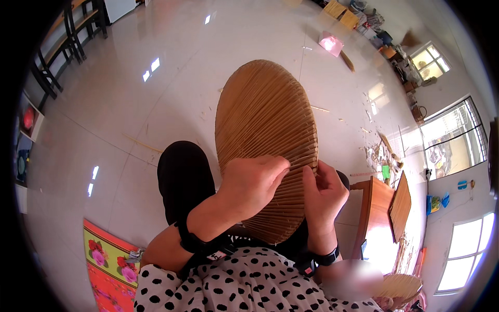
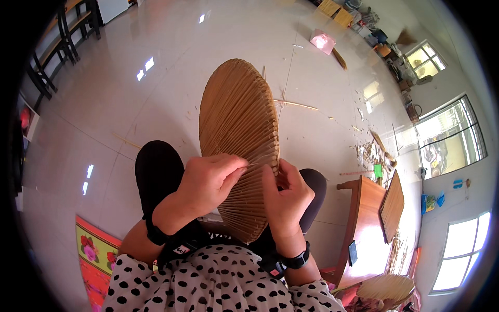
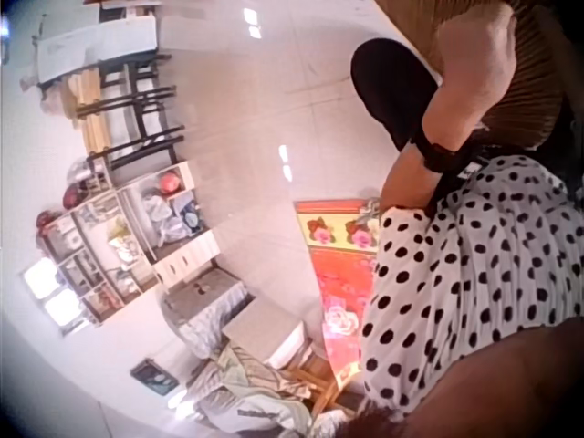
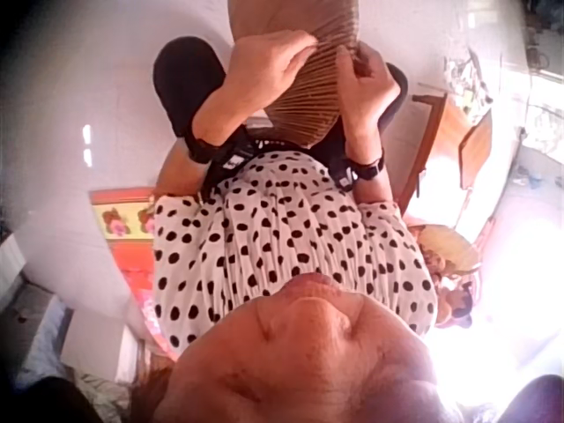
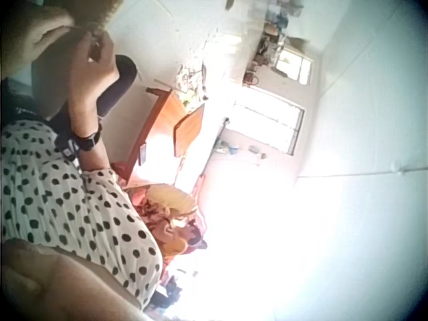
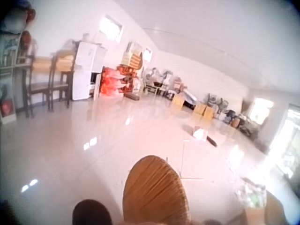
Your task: The person sits on the floor and sews the edge of a large woven mat using a needle and thread. They repeatedly pass the needle through the mat's edge, pull the thread, and adjust the mat's position to continue stitching.
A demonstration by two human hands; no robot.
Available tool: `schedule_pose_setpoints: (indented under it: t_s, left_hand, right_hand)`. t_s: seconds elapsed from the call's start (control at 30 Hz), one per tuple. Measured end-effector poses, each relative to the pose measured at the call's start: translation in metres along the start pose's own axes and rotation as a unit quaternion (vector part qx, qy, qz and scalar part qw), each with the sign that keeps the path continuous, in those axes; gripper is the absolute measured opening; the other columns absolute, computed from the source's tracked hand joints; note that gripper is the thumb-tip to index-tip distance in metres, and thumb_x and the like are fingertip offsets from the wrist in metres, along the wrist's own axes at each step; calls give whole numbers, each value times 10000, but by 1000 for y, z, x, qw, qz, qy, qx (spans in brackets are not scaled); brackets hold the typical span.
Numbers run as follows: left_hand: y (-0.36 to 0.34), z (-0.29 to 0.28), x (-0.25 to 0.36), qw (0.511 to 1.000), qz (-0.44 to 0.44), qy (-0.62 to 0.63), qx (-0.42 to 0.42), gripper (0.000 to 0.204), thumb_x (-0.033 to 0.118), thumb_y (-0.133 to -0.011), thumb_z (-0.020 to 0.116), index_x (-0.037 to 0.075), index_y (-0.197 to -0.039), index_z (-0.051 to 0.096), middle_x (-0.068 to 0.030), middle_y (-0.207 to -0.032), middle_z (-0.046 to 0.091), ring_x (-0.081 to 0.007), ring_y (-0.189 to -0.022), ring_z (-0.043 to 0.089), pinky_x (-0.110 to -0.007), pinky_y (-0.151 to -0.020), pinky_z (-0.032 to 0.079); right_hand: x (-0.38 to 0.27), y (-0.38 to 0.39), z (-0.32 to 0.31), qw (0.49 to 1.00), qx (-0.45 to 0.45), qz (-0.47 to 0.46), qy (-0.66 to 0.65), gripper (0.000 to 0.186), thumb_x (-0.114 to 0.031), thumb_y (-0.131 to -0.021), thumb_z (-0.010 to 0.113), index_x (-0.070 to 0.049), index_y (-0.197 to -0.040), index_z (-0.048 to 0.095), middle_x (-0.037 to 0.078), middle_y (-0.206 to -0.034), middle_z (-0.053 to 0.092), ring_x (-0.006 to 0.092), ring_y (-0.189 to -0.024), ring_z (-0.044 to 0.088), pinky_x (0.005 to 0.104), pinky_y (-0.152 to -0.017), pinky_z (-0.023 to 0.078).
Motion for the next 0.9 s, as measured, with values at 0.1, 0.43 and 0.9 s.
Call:
schedule_pose_setpoints:
  t_s: [0.1, 0.43, 0.9]
  left_hand:
    - [-5, 0, 4, 1000, 2, -6, 1, 158, 15, -833, 662, 45, -987, 673, -104, -788, 677, -267, -659, 670, -319, -538, 526]
    - [-10, 5, 2, 1000, 26, -13, -5, 194, 14, -799, 681, 57, -988, 692, -77, -760, 664, -257, -622, 658, -321, -521, 527]
    - [-12, 6, 5, 998, 48, -49, -11, 217, 20, -773, 695, 58, -986, 692, -61, -727, 635, -250, -585, 641, -330, -495, 513]
  right_hand:
    - [-1, -1, 0, 1000, 4, -7, 5, 244, -72, -818, 741, 66, -1004, 663, 84, -818, 719, 98, -720, 686, 224, -661, 529]
    - [-5, 0, 1, 997, 11, -48, 52, 202, -60, -823, 725, 56, -977, 663, 89, -787, 710, 102, -690, 682, 223, -646, 528]
    - [-2, 1, 2, 999, 10, -34, 37, 195, -46, -810, 729, 49, -970, 669, 82, -782, 710, 91, -694, 677, 223, -645, 526]
Point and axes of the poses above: each hand's wrist, its own y-axis away from the middle knuckle, its own z-axis out of the palm, x = y × z, the point moved 5 cm from there along -y, towards the middle knuckle
